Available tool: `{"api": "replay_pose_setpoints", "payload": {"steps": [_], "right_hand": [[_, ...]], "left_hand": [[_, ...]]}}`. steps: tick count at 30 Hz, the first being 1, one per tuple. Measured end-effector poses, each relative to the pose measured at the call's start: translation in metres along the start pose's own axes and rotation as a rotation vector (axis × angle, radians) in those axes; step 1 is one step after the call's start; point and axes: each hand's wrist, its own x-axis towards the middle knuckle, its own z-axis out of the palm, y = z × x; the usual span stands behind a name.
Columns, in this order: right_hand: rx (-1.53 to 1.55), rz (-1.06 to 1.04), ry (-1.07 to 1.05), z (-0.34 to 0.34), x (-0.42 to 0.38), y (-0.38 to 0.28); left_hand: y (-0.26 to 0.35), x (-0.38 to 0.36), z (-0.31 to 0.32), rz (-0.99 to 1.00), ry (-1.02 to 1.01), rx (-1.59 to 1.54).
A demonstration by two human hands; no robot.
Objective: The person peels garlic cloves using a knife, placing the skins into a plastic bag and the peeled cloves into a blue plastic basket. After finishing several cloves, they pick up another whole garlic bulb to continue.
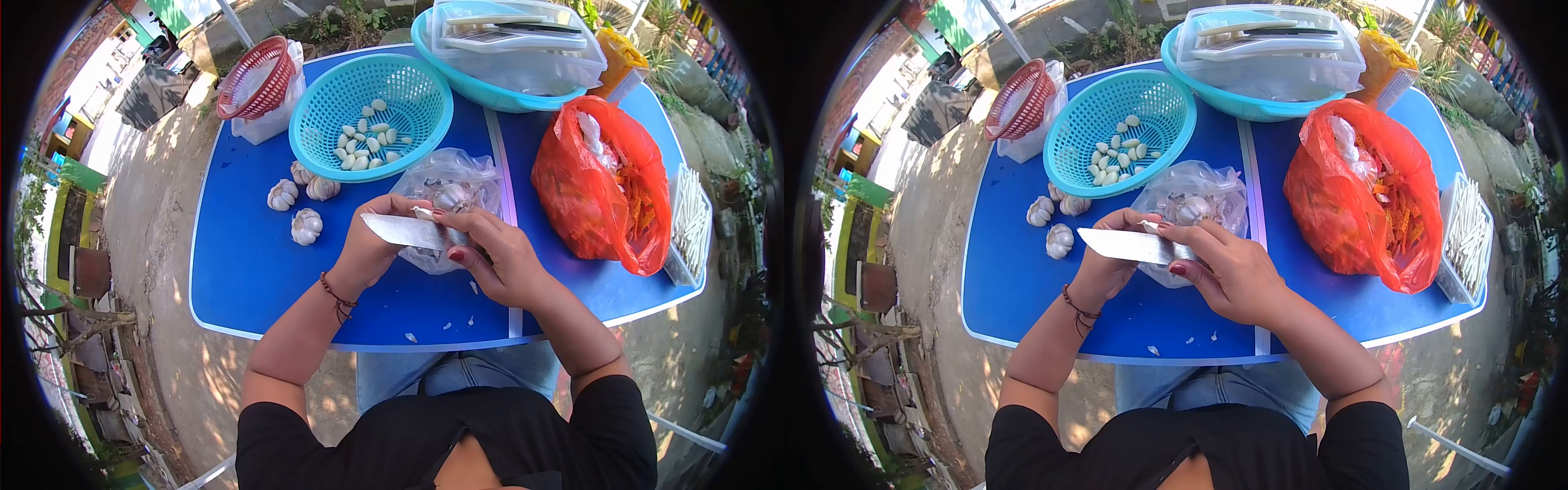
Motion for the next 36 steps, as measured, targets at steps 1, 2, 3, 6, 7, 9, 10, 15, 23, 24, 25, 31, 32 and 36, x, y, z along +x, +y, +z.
{"api": "replay_pose_setpoints", "payload": {"steps": [1, 2, 3, 6, 7, 9, 10, 15, 23, 24, 25, 31, 32, 36], "right_hand": [[0.019, 0.003, 0.006, 0.000, 0.000, -0.001], [0.038, 0.006, 0.012, 0.001, 0.000, -0.001], [0.038, 0.014, 0.019, 0.001, 0.000, -0.001], [0.052, 0.018, 0.051, 0.004, -0.002, 0.001], [0.066, 0.003, 0.068, 0.006, -0.002, 0.002], [0.162, -0.021, 0.086, 0.008, -0.002, 0.006], [0.243, -0.031, 0.089, 0.010, -0.002, 0.009], [0.944, 0.410, -0.135, -0.004, -0.003, 0.010], [0.836, 0.396, -0.098, 0.001, -0.003, 0.006], [0.747, 0.374, -0.055, 0.000, -0.002, 0.004], [0.658, 0.352, -0.013, -0.002, -0.001, 0.002], [0.436, 0.303, 0.127, -0.005, -0.001, 0.002], [0.409, 0.286, 0.137, -0.004, -0.001, 0.002], [0.391, 0.306, 0.252, -0.006, -0.001, 0.006]], "left_hand": [[-0.001, 0.000, -0.001, 0.006, 0.015, 0.007], [-0.001, -0.001, 0.000, 0.006, 0.027, 0.012], [-0.001, -0.001, 0.002, 0.006, 0.038, 0.018], [-0.002, -0.001, 0.004, 0.018, 0.049, 0.070], [-0.003, -0.001, 0.004, 0.024, 0.050, 0.094], [0.001, -0.002, 0.006, 0.003, 0.020, 0.042], [0.003, -0.002, 0.006, -0.008, 0.005, 0.016], [0.003, -0.001, 0.001, -0.071, -0.043, 0.010], [0.003, -0.001, 0.004, -0.031, -0.017, 0.103], [0.003, -0.001, 0.003, -0.045, -0.018, 0.112], [0.003, -0.001, 0.002, -0.058, -0.019, 0.122], [0.007, -0.003, 0.006, -0.134, -0.045, 0.099], [0.008, -0.003, 0.006, -0.150, -0.048, 0.099], [0.008, -0.003, 0.004, -0.140, -0.117, 0.125]]}}
